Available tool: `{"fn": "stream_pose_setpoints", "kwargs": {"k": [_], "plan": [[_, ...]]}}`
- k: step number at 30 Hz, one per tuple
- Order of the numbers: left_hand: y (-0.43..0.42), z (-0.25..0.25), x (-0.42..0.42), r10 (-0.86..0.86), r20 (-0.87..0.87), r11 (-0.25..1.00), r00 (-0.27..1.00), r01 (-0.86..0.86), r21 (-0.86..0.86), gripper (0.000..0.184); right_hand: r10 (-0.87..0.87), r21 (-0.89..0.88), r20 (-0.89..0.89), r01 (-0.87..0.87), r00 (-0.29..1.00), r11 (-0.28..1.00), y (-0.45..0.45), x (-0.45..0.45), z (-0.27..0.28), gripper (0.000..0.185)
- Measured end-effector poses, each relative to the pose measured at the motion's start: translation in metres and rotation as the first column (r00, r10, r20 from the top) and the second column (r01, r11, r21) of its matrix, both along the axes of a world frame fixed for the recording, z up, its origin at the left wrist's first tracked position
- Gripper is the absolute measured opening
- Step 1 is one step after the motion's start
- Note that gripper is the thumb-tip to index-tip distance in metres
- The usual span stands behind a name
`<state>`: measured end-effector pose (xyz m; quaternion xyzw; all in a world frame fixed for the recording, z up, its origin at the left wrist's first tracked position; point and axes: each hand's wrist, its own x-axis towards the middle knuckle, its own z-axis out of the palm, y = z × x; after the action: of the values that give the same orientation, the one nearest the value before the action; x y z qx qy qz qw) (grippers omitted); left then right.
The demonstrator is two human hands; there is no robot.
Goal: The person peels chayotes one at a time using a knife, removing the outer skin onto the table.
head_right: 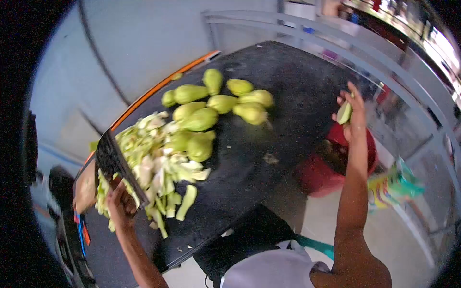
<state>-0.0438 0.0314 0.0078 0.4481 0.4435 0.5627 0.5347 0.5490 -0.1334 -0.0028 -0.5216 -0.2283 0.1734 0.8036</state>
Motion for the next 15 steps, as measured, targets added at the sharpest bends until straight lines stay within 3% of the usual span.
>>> {"fn": "stream_pose_setpoints", "kwargs": {"k": [1,3,4,5,7,8,9,10,11,13,14,15], "plan": [[0.001,-0.006,-0.009,-0.077,0.006,0.997,0.997,0.077,-0.025,0.03,-0.136,-0.085,-0.091,0.128,0.987,0.988,-0.022,0.044,-0.044,0.047],[-0.015,0.0,-0.008,-0.262,-0.017,0.965,0.965,0.261,-0.034,0.028,-0.203,-0.247,-0.398,0.109,0.895,0.963,-0.066,0.144,-0.178,0.04],[-0.023,0.005,-0.008,-0.318,-0.126,0.946,0.94,0.307,-0.101,0.026,-0.165,-0.26,-0.505,0.033,0.847,0.965,-0.079,0.15,-0.208,0.036],[-0.031,0.01,-0.007,-0.369,-0.229,0.927,0.901,0.337,-0.167,0.026,-0.134,-0.267,-0.605,-0.042,0.785,0.963,-0.091,0.155,-0.235,0.035],[-0.048,0.016,-0.013,-0.461,-0.556,0.885,0.691,0.405,-0.231,0.026,-0.268,-0.365,-0.613,0.034,0.743,0.93,-0.096,0.142,-0.235,0.043],[-0.053,0.015,-0.024,-0.559,-0.52,0.828,0.646,0.461,-0.318,0.025,-0.32,-0.408,-0.615,0.056,0.721,0.911,-0.089,0.135,-0.23,0.047],[-0.055,0.021,-0.021,-0.602,-0.663,0.767,0.446,0.556,-0.322,0.025,-0.507,-0.581,-0.235,0.298,0.829,0.757,-0.079,0.133,-0.221,0.068],[-0.056,0.032,-0.015,-0.589,-0.774,0.702,0.232,0.622,-0.348,0.025,-0.564,-0.544,-0.223,0.378,0.795,0.749,-0.067,0.141,-0.214,0.087],[-0.06,0.042,-0.018,-0.536,-0.844,0.641,0.013,0.657,-0.396,0.026,-0.391,-0.294,-0.208,0.323,0.897,0.899,-0.06,0.145,-0.207,0.093],[-0.063,0.036,-0.026,-0.525,-0.847,0.703,0.077,0.6,-0.382,0.028,-0.383,-0.421,0.071,0.376,0.921,0.825,-0.021,0.159,-0.159,0.061],[-0.065,0.043,-0.024,-0.58,-0.802,0.736,0.142,0.514,-0.441,0.027,-0.38,-0.209,0.153,0.406,0.912,0.89,0.005,0.126,-0.118,0.059],[-0.064,0.048,-0.024,-0.628,-0.748,0.746,0.213,0.438,-0.502,0.026,-0.367,-0.238,0.254,0.426,0.895,0.873,0.027,0.073,-0.058,0.057]]}}
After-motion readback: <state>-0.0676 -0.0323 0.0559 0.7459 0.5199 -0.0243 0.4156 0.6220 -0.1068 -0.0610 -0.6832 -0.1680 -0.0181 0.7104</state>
